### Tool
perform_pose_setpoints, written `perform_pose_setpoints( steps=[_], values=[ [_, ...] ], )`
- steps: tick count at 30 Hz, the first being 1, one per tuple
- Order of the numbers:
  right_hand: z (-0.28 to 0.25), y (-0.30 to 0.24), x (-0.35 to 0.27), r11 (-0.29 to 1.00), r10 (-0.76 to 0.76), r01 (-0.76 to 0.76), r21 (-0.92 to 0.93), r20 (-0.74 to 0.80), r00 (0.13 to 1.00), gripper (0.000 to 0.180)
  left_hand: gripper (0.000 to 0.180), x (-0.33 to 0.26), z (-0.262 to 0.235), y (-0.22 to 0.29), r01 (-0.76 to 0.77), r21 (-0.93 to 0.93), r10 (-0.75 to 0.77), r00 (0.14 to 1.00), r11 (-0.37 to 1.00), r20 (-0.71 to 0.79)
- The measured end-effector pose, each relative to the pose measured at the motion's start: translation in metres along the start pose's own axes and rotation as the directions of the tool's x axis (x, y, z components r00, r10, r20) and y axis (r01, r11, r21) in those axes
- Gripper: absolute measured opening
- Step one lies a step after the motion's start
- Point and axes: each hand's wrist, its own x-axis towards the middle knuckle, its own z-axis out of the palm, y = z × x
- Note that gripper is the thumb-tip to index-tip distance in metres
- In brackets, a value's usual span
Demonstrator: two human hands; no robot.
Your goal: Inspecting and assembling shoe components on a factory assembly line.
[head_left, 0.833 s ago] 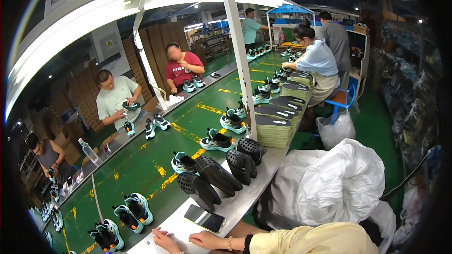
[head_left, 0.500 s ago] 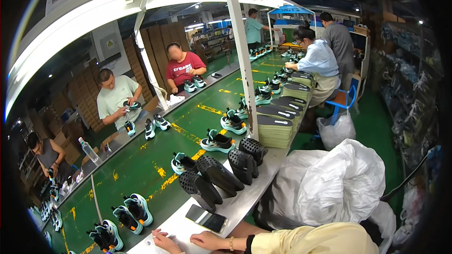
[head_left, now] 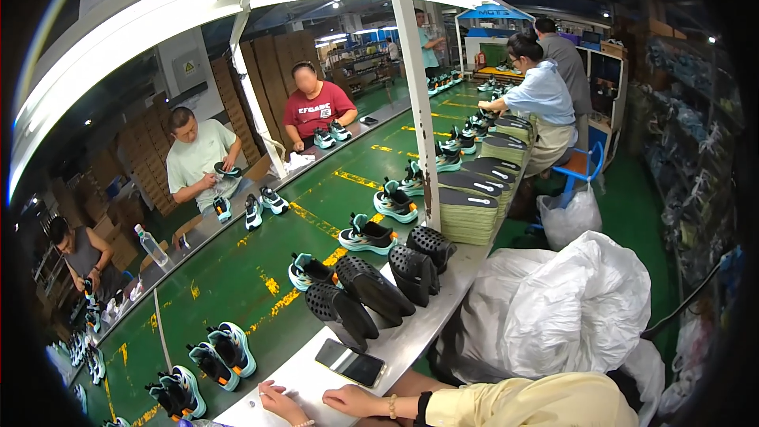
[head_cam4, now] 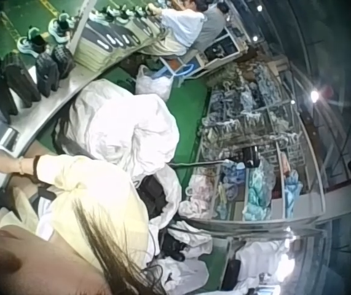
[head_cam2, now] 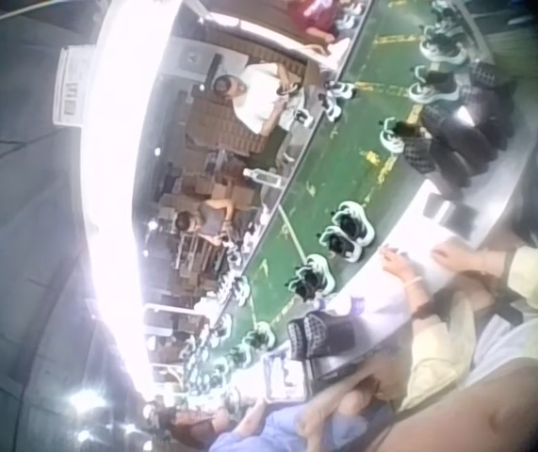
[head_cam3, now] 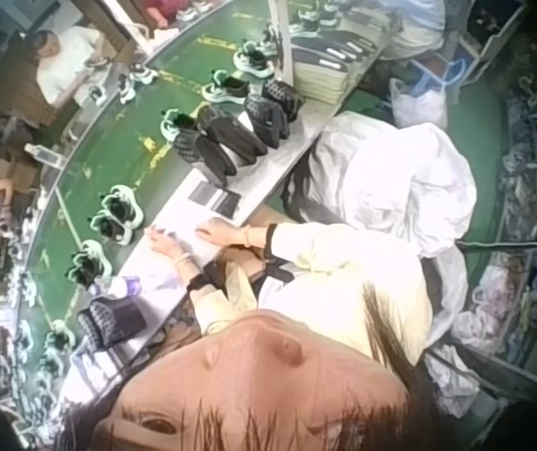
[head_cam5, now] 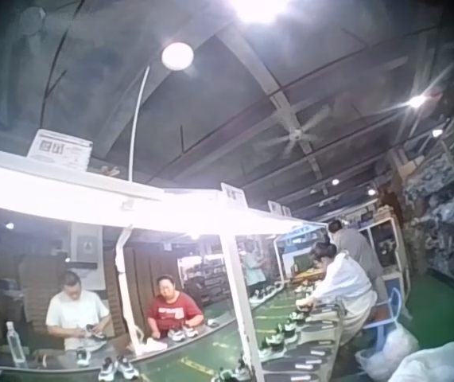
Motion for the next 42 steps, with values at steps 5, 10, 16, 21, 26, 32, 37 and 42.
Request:
perform_pose_setpoints(
  steps=[5, 10, 16, 21, 26, 32, 37, 42],
  values=[
    [-0.003, 0.006, 0.000, 1.000, -0.022, 0.023, 0.018, -0.039, 0.999, 0.022, 0.050, -0.007, 0.007, 0.011, 0.031, 0.006, -0.031, 0.999, 1.000, 0.031],
    [-0.006, 0.008, 0.002, 1.000, -0.011, 0.011, 0.014, -0.001, 1.000, 0.022, 0.050, -0.009, 0.009, 0.016, 0.045, 0.002, -0.045, 0.999, 0.999, 0.011],
    [-0.011, 0.006, 0.003, 0.999, -0.010, 0.011, 0.036, -0.013, 1.000, 0.023, 0.050, -0.001, 0.013, 0.000, 0.098, -0.059, -0.098, 0.995, 0.993, 0.002],
    [-0.013, 0.012, 0.002, 0.999, 0.007, -0.005, 0.046, -0.046, 0.999, 0.024, 0.050, -0.009, 0.021, 0.015, 0.034, 0.016, -0.034, 0.999, 0.999, 0.008],
    [-0.020, 0.001, 0.004, 0.995, 0.096, -0.096, 0.011, 0.051, 0.994, 0.025, 0.051, -0.010, 0.018, 0.019, 0.069, -0.030, -0.069, 0.998, 0.997, -0.009],
    [-0.019, 0.010, 0.004, 0.997, 0.001, 0.001, 0.072, -0.027, 1.000, 0.027, 0.051, -0.015, 0.025, 0.027, 0.047, 0.005, -0.047, 0.999, 0.999, -0.004],
    [-0.025, 0.009, 0.003, 0.997, 0.052, -0.056, 0.059, 0.058, 0.997, 0.029, 0.049, -0.017, 0.027, 0.031, 0.062, -0.031, -0.062, 0.998, 0.998, -0.005],
    [-0.031, 0.003, 0.001, 0.997, 0.028, -0.026, 0.067, -0.029, 0.999, 0.022, 0.046, -0.013, 0.033, 0.019, 0.054, -0.032, -0.054, 0.998, 0.998, 0.027]
  ],
)
